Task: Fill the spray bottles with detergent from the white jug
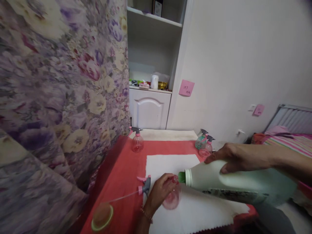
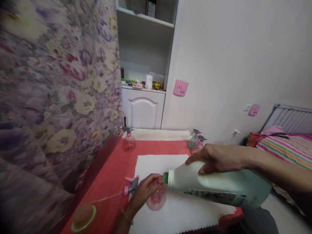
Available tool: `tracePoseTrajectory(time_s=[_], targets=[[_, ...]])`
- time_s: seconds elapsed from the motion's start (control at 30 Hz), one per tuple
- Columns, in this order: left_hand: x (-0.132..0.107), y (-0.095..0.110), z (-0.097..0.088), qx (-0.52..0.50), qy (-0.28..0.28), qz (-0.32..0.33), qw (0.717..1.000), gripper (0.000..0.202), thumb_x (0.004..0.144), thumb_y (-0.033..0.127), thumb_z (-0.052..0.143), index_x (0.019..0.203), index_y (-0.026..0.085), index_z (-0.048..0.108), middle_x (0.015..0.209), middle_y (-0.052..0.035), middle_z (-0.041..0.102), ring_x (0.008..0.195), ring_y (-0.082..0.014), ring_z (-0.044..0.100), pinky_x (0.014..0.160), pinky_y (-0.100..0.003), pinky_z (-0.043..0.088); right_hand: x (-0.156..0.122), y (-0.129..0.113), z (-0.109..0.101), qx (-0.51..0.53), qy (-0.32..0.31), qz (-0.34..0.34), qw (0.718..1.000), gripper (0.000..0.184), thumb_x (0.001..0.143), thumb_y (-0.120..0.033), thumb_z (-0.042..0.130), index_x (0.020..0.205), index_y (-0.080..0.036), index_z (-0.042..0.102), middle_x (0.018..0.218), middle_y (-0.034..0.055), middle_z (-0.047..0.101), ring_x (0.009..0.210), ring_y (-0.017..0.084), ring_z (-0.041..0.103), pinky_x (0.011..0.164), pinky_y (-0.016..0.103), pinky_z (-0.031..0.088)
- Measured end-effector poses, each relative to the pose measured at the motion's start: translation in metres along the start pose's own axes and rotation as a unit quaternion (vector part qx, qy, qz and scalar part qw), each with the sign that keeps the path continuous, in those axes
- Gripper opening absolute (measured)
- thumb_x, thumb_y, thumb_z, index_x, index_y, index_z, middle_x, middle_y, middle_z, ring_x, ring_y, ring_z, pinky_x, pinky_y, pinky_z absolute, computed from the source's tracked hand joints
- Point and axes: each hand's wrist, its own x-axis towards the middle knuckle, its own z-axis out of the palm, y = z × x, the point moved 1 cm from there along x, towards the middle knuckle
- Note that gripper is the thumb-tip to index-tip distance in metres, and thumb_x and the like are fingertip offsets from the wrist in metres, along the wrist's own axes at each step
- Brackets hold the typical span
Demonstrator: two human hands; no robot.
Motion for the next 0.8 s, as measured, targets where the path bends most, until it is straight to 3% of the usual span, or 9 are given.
tracePoseTrajectory(time_s=[0.1, 0.43, 0.73, 0.8], targets=[[-0.0004, 0.0011, 0.0, -0.002, 0.0, 0.004, 1.0, 0.033, 0.084, 0.043, 0.065, 0.104, 0.016, 0.066, 0.106, -0.0093, 0.071, 0.102, -0.0243, 0.064, 0.09, -0.032, 0.047, 0.0002, -0.0001, 0.0003, 0.02, -0.022, 0.008, 1.0, 0.045, 0.083, -0.034, 0.061, 0.128, -0.026, 0.065, 0.101, 0.0028, 0.077, 0.084, 0.022, 0.07, 0.073, 0.028, 0.054], [0.0002, -0.0016, -0.0006, 0.002, 0.001, 0.0, 1.0, 0.033, 0.083, 0.041, 0.065, 0.104, 0.016, 0.067, 0.108, -0.0099, 0.071, 0.104, -0.025, 0.063, 0.092, -0.032, 0.047, -0.0002, 0.0029, -0.0008, 0.039, -0.012, -0.001, 0.999, 0.045, 0.082, -0.036, 0.064, 0.126, -0.026, 0.066, 0.102, 0.0034, 0.077, 0.088, 0.024, 0.07, 0.075, 0.028, 0.054], [-0.0006, -0.0003, -0.001, -0.011, -0.007, 0.004, 1.0, 0.035, 0.084, 0.044, 0.065, 0.106, 0.017, 0.066, 0.109, -0.0091, 0.071, 0.104, -0.0243, 0.063, 0.091, -0.031, 0.048, 0.0006, -0.0033, -0.0004, 0.011, -0.053, 0.023, 0.998, 0.044, 0.087, -0.029, 0.058, 0.13, -0.028, 0.061, 0.11, 0.002, 0.073, 0.093, 0.022, 0.068, 0.079, 0.027, 0.053], [-0.0014, 0.0023, -0.0006, -0.007, -0.005, -0.001, 1.0, 0.036, 0.083, 0.045, 0.066, 0.105, 0.017, 0.067, 0.109, -0.0094, 0.071, 0.103, -0.0243, 0.063, 0.091, -0.031, 0.048, 0.0004, -0.0039, -0.0008, -0.002, -0.037, 0.014, 0.999, 0.042, 0.086, -0.029, 0.059, 0.127, -0.027, 0.064, 0.108, 0.0015, 0.074, 0.091, 0.021, 0.069, 0.077, 0.026, 0.053]])
